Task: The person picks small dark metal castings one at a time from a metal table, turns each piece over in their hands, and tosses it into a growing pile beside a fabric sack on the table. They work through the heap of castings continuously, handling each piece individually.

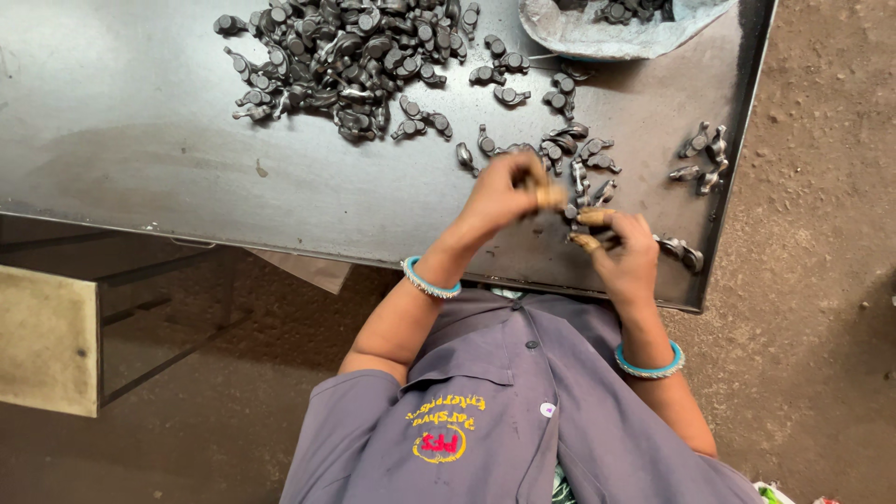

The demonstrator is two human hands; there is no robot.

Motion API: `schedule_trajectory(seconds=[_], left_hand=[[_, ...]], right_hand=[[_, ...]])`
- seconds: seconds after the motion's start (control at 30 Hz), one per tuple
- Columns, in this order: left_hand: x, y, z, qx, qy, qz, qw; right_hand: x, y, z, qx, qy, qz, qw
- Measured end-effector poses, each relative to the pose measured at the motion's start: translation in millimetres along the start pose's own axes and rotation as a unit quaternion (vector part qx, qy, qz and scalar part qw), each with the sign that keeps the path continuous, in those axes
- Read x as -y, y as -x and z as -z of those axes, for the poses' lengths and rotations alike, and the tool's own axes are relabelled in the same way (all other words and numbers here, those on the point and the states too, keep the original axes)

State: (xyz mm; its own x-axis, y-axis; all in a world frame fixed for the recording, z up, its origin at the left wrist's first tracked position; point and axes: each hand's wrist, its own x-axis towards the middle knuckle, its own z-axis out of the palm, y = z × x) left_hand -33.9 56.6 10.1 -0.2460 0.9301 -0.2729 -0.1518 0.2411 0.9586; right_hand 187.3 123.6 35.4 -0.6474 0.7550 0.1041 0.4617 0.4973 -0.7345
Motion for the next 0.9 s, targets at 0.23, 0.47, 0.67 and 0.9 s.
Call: schedule_trajectory(seconds=[0.23,0.47,0.67,0.9], left_hand=[[-4,-7,-18,-0.083,0.263,-0.151,0.949],[8,41,-29,-0.174,-0.017,-0.135,0.975],[33,48,-44,-0.101,0.075,-0.119,0.985],[52,39,-45,-0.052,0.245,-0.033,0.968]], right_hand=[[24,-18,-32,-0.013,0.178,0.117,0.977],[-19,-19,-33,-0.005,-0.284,-0.061,0.957],[-40,-7,-28,-0.012,-0.575,-0.159,0.803],[-46,-1,-22,0.01,-0.598,-0.211,0.773]])
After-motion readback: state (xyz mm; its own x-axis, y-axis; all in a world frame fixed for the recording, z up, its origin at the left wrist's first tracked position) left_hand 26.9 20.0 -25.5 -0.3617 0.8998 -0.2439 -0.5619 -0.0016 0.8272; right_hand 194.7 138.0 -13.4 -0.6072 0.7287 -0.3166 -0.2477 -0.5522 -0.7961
